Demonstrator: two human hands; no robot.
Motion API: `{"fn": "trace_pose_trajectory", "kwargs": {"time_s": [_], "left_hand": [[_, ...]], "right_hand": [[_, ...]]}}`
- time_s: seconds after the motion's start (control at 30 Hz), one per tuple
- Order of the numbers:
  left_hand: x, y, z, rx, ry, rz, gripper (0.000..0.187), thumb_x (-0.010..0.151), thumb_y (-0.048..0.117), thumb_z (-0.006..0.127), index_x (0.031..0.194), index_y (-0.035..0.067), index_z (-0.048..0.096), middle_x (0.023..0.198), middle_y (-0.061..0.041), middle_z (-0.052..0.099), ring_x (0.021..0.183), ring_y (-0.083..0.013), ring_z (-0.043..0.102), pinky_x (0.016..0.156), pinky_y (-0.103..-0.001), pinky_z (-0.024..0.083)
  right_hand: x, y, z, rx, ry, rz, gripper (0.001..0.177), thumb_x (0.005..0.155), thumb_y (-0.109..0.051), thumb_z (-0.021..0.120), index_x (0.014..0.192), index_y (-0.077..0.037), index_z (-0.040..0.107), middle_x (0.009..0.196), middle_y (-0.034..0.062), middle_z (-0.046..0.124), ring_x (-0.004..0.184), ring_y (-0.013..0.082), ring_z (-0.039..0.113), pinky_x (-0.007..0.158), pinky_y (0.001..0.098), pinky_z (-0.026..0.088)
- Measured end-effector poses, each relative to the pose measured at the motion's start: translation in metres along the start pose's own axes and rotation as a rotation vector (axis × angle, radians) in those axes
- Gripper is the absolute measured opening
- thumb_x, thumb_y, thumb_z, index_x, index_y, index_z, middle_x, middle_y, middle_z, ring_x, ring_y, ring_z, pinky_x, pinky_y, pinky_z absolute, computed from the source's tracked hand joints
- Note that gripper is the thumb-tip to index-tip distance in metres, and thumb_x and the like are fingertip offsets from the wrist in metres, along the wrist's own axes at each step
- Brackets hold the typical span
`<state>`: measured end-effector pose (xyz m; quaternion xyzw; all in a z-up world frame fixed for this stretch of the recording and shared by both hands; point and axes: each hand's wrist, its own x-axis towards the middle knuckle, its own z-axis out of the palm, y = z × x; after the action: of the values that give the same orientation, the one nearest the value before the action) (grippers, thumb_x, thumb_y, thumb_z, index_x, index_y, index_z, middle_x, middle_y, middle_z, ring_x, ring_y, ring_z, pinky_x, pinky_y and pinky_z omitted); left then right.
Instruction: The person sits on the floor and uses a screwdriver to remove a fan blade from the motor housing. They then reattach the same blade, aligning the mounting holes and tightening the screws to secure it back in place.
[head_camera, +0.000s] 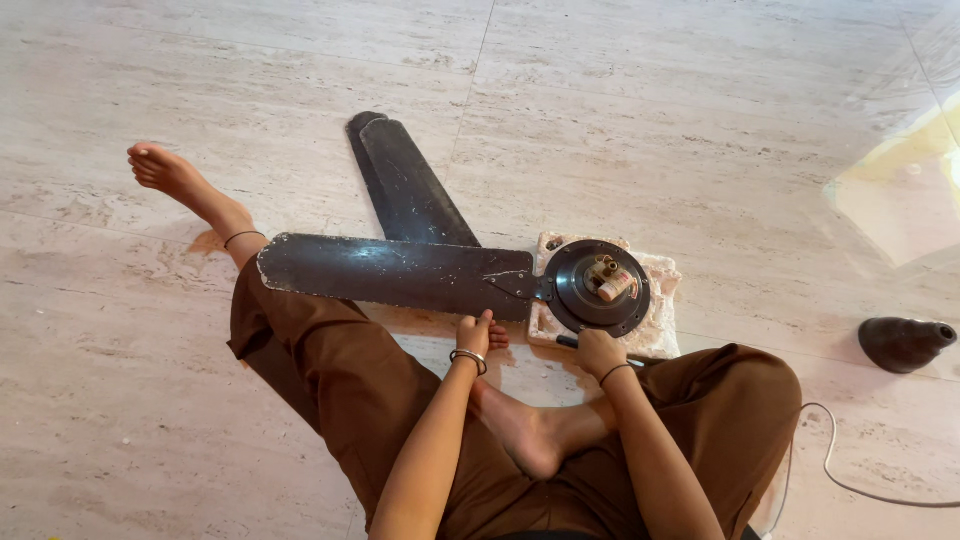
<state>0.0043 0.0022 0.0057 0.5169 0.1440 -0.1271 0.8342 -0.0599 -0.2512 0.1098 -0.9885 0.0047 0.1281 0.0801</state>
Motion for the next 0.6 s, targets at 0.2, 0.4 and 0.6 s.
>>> {"fn": "trace_pose_trajectory", "kwargs": {"time_s": [0.2, 0.4, 0.6], "left_hand": [[0.004, 0.010, -0.003, -0.016, 0.010, -0.005, 0.037, 0.102, 0.029, 0.061, 0.094, -0.006, 0.054, 0.079, -0.022, 0.070, 0.060, -0.0294, 0.071, 0.053, -0.043, 0.063], [0.007, 0.011, -0.001, -0.026, 0.027, 0.025, 0.033, 0.102, 0.028, 0.061, 0.094, -0.003, 0.052, 0.078, -0.020, 0.068, 0.060, -0.0280, 0.070, 0.053, -0.042, 0.063], [0.006, 0.021, 0.002, 0.020, 0.015, 0.062, 0.033, 0.104, 0.029, 0.057, 0.092, -0.001, 0.054, 0.077, -0.017, 0.069, 0.060, -0.0255, 0.071, 0.054, -0.040, 0.064]], "right_hand": [[-0.004, -0.030, 0.022, 0.060, 0.160, 0.235, 0.017, 0.091, -0.009, 0.063, 0.100, -0.004, 0.076, 0.106, 0.0222, 0.074, 0.102, 0.0412, 0.072, 0.085, 0.0500, 0.059], [-0.018, -0.043, 0.043, -0.004, 0.474, 0.237, 0.014, 0.085, -0.006, 0.068, 0.099, -0.003, 0.068, 0.104, 0.0222, 0.066, 0.099, 0.0416, 0.067, 0.082, 0.0478, 0.057], [-0.013, -0.040, 0.042, 0.075, 0.532, 0.174, 0.024, 0.076, -0.010, 0.074, 0.096, -0.002, 0.065, 0.101, 0.0223, 0.062, 0.098, 0.0425, 0.062, 0.086, 0.0501, 0.051]]}}
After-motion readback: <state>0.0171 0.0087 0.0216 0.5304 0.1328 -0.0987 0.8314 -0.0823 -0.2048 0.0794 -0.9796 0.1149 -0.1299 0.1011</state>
